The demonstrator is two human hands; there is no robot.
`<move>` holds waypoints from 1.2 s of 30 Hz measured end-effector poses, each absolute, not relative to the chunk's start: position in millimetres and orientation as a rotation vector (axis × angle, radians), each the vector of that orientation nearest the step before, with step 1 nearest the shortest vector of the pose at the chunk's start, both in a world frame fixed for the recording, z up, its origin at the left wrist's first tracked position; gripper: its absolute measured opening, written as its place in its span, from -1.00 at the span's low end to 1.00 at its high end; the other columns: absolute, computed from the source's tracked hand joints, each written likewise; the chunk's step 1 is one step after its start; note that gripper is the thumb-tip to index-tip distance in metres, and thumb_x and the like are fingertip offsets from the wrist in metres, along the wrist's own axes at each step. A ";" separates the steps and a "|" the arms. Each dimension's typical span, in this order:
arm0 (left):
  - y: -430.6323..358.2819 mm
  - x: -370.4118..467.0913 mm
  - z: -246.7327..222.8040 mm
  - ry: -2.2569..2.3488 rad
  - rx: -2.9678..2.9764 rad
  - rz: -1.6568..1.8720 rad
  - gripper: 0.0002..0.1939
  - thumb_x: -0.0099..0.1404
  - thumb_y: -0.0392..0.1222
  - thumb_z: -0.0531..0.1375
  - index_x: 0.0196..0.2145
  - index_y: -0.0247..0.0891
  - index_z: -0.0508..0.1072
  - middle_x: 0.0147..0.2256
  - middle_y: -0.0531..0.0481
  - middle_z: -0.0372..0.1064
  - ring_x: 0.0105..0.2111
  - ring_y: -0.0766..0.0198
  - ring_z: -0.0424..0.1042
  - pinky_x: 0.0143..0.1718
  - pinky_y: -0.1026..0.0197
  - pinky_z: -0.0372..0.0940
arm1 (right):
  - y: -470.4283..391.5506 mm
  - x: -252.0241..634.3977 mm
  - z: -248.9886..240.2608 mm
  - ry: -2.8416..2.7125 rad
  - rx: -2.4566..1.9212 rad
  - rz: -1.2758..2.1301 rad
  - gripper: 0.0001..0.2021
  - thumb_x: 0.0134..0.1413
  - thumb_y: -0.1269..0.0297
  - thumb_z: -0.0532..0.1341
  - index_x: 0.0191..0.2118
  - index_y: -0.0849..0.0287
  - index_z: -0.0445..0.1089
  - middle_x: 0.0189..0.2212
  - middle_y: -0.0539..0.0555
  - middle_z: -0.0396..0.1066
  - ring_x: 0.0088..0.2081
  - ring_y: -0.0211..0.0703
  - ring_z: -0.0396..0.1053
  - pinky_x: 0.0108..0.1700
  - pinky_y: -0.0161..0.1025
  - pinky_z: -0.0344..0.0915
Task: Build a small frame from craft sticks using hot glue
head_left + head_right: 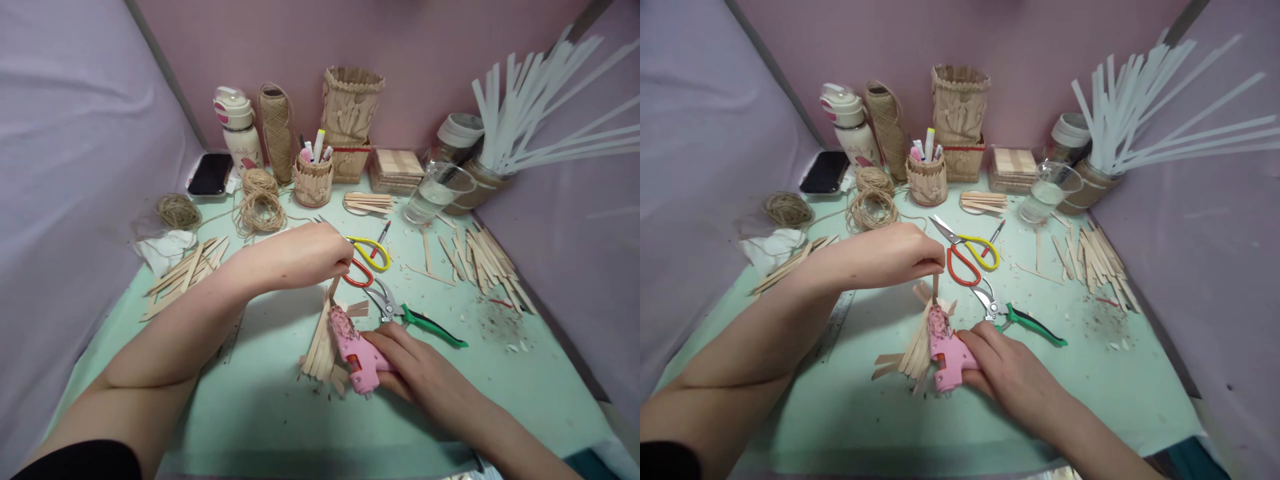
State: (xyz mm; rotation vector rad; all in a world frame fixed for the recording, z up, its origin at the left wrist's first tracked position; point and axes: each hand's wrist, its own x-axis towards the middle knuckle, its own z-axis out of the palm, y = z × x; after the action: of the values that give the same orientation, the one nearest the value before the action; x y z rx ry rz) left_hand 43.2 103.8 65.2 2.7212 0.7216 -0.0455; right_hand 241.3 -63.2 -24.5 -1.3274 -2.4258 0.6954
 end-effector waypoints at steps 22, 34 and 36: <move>104.6 41.6 63.9 0.716 2.762 0.016 -0.76 0.28 -0.31 0.09 -0.40 -0.27 0.57 -0.51 -0.02 0.43 -0.55 0.34 0.23 -0.49 0.24 -0.01 | -64.8 241.4 -23.4 -2.432 -1.314 0.601 -0.64 0.37 0.11 -0.03 0.11 0.20 0.24 -0.24 0.15 0.35 -0.34 -0.09 0.43 -0.37 -0.15 0.44; 105.3 40.7 63.6 0.706 2.774 0.033 -0.75 0.27 -0.31 0.08 -0.41 -0.28 0.56 -0.53 -0.01 0.42 -0.56 0.35 0.21 -0.49 0.24 -0.02 | -63.9 241.8 -23.9 -2.430 -1.305 0.589 -0.63 0.37 0.10 -0.04 0.11 0.20 0.24 -0.26 0.13 0.35 -0.35 -0.12 0.43 -0.38 -0.19 0.43; 105.3 40.5 63.7 0.704 2.774 0.036 -0.75 0.27 -0.31 0.08 -0.41 -0.28 0.56 -0.53 -0.01 0.41 -0.56 0.35 0.21 -0.49 0.25 -0.01 | -64.0 241.9 -23.8 -2.427 -1.305 0.579 -0.63 0.38 0.10 -0.04 0.11 0.20 0.25 -0.27 0.13 0.35 -0.36 -0.12 0.42 -0.38 -0.19 0.43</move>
State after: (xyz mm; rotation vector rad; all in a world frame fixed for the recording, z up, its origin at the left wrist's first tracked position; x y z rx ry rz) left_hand 40.5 105.3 63.7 2.7744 0.7039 0.0356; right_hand 241.9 -64.0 -23.8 -1.3055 -2.4274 0.5791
